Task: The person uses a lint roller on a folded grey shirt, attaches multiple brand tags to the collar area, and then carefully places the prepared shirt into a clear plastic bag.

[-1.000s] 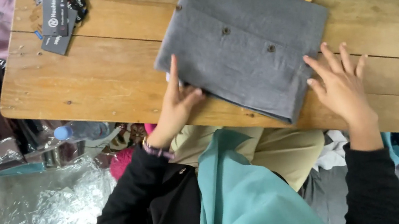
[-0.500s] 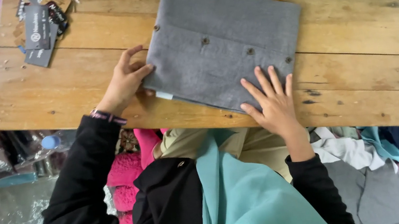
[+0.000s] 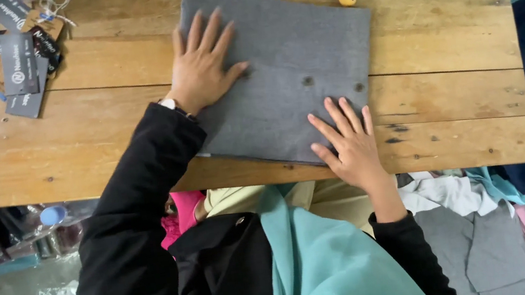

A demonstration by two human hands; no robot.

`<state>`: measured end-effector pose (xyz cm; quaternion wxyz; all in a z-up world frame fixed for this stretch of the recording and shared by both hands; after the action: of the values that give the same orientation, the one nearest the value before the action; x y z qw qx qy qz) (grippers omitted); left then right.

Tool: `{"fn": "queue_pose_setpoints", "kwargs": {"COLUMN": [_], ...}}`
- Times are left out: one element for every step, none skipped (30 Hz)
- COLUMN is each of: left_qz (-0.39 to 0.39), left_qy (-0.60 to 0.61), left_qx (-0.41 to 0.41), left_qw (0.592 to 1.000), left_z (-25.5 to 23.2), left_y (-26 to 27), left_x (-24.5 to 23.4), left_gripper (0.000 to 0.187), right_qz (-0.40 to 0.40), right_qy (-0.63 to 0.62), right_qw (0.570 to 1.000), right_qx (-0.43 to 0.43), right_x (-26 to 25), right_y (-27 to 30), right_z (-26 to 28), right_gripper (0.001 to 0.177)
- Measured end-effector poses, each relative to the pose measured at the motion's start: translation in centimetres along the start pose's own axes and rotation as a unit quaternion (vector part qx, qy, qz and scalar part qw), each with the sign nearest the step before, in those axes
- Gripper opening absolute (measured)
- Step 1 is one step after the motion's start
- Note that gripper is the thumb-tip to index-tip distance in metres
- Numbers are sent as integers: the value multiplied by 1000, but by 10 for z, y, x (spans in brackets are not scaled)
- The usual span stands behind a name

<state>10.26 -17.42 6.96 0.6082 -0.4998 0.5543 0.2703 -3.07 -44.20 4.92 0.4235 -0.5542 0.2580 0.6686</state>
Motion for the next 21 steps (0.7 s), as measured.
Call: {"fn": "queue_pose_setpoints", "kwargs": {"left_qz": [1,-24,-50,-44,-29,-17,-15,-22,-29,-27,-3,22,24,-41,-104,-102,-100,-103,-105,-105,-104], "left_qy": [3,-11,-24,-23,-17,-16,-19,-20,-21,-23,3,31,32,90,148,150,197,240,238,303,366], "left_qx": [3,-15,-34,-33,-51,-68,-66,-68,-70,-60,-86,-112,-103,-130,-156,-156,-150,-149,-153,-178,-203], "left_qw": [1000,1000,998,998,998,997,998,997,997,998,996,993,994,987,971,971,964,954,953,930,902], "left_z": [-4,0,4,0,-1,5,5,5,5,5,13,17,30,50,72,75,79,87,87,92,96], "left_y": [9,14,20,18,18,17,25,24,22,20,19,18,17,22,29,31,33,37,34,37,40], "left_x": [1,-4,-9,-7,-4,-4,-3,-4,-5,-6,-3,2,15,18,22,20,19,15,9,6,4], "left_gripper": [78,77,76,76,77,78,78,78,78,78,80,83,83,78,77,77,69,61,61,59,57], "right_qz": [0,30,59,62,44,21,19,-12,-42,-47,-47,-45,-48,-35,-23,-21,-39,-57,-57,-58,-60], "right_qy": [1,-60,-121,-124,-105,-86,-90,-48,-4,-7,4,18,18,4,-9,-9,-18,-26,-27,-35,-44], "right_qw": [1000,997,989,989,989,988,988,995,998,997,997,998,997,998,998,998,998,997,997,997,996], "right_qx": [4,30,55,59,92,123,124,89,55,63,54,46,55,56,57,60,55,43,39,41,44], "right_x": [-8,-8,-8,-20,-34,-47,-45,-52,-60,-41,-21,-2,-5,-4,-3,-2,-4,-6,-6,-6,-6], "right_y": [4,5,7,2,-1,-10,-19,-30,-41,-44,-47,-49,-49,-49,-50,-47,-45,-48,-48,-48,-48], "right_z": [-1,-4,-6,-3,-6,-6,2,12,22,15,12,6,5,5,6,4,4,6,5,5,5], "right_gripper": [58,57,57,57,54,55,55,55,58,58,61,65,65,64,64,64,62,61,61,61,60]}}
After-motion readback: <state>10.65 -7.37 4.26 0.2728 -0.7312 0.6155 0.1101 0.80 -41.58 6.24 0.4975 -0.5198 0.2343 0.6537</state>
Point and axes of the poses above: each hand's wrist, its own y-axis away from the middle knuckle, its own x-axis out of the palm, z = x × y, the point moved 9 cm from there along -y, towards the middle knuckle
